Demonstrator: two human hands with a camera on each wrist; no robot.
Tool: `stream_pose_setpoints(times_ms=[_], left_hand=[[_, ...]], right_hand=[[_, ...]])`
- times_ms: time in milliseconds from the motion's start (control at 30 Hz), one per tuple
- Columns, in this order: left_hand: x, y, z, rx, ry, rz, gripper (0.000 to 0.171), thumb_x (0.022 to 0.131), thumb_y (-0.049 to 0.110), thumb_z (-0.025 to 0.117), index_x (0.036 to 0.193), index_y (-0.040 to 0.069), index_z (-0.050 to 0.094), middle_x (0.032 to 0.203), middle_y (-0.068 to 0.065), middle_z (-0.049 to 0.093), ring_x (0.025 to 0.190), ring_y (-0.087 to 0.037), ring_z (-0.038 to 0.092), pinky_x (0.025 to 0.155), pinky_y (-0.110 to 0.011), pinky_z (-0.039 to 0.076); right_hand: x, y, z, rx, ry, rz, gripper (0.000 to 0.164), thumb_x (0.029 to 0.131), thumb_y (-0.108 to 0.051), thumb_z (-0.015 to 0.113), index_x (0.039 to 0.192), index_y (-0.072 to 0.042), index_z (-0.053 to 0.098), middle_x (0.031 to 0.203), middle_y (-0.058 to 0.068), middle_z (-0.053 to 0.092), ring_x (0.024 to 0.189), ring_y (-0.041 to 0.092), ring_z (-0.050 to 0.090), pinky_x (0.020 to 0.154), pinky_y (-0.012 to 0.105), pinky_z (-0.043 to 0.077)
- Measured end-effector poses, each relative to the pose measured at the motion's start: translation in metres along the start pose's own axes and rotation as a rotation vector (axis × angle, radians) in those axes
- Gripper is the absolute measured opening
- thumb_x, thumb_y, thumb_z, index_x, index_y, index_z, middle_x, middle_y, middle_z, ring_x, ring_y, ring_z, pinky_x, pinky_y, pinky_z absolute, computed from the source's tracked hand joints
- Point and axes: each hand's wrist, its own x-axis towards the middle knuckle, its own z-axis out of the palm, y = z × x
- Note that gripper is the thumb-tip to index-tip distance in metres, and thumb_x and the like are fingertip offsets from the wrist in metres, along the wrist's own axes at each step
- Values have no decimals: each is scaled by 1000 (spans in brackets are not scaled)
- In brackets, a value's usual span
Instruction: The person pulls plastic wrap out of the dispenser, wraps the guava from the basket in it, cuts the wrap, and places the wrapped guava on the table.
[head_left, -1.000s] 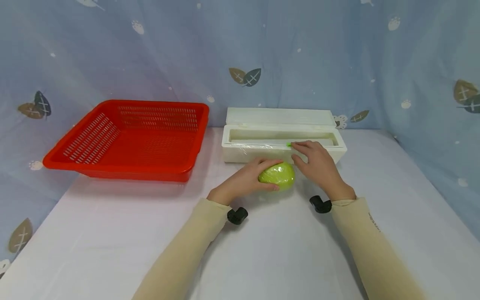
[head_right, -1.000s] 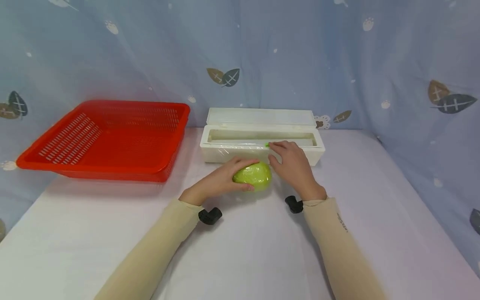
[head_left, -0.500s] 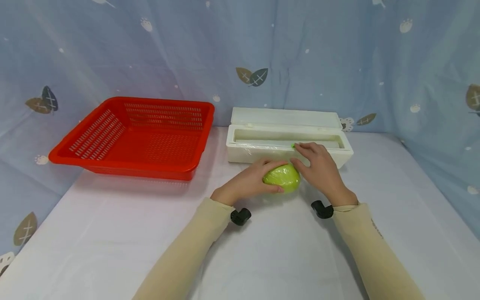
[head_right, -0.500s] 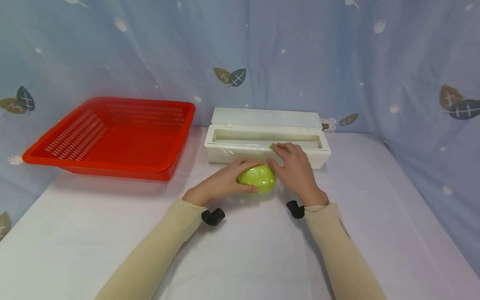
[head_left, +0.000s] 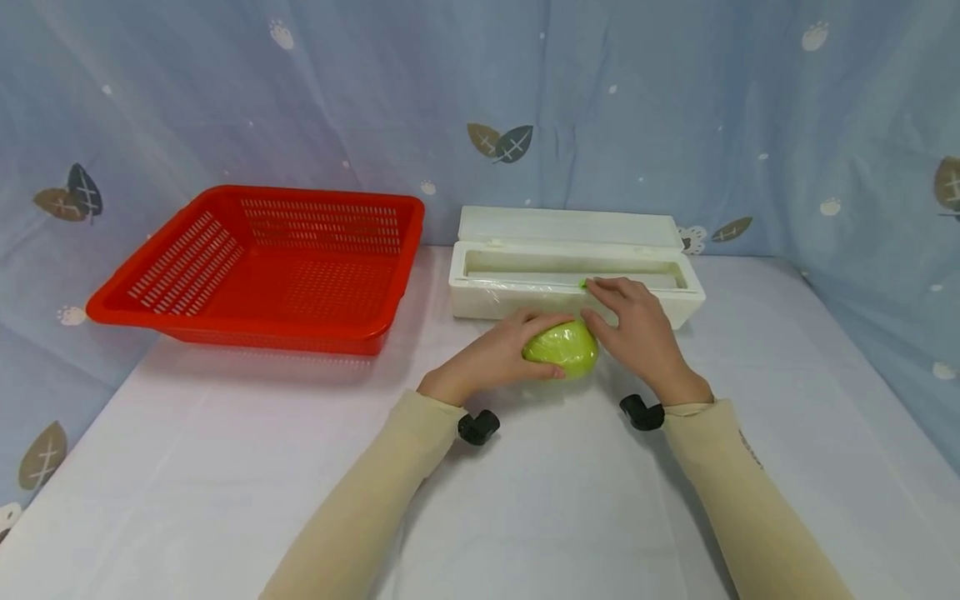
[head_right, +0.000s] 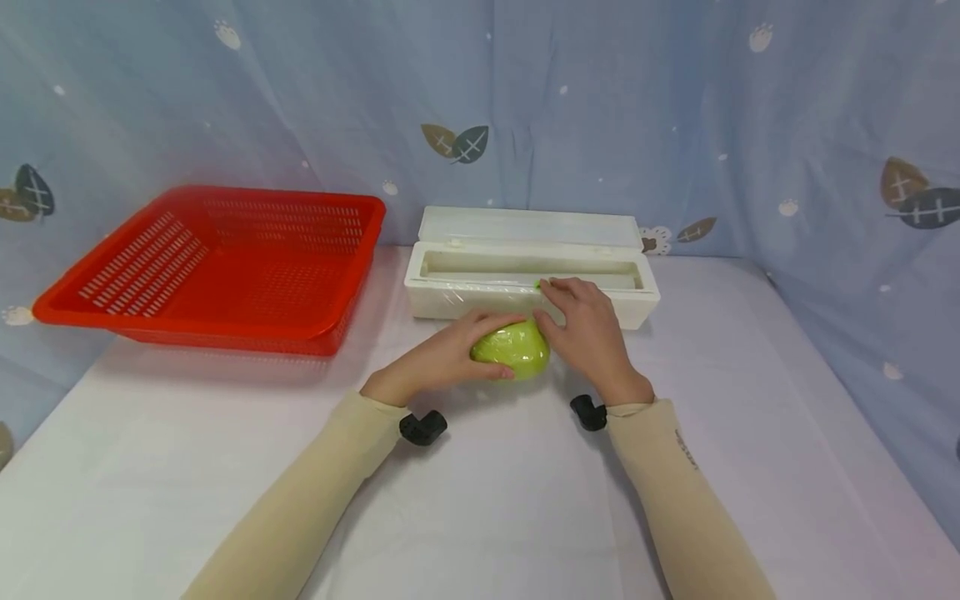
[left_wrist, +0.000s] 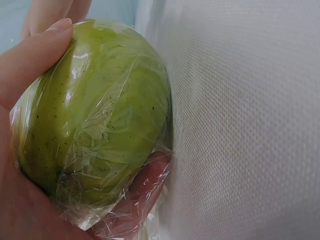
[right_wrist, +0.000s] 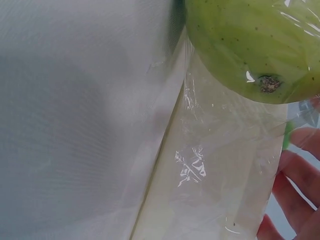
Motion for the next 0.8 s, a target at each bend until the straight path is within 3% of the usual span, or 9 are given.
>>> stream_pose_setpoints(times_ms=[800], left_hand=[[0,0,-2,-10,-9,-6,71,74,49,66,136,36,33,125,-1,37,103,-12,43,84,-30,40]], right_hand=[[1,-1,2,23,-17,-20,43,89,-27,54,127,-7,50,126,10,48,119,31,37,97,50,24]])
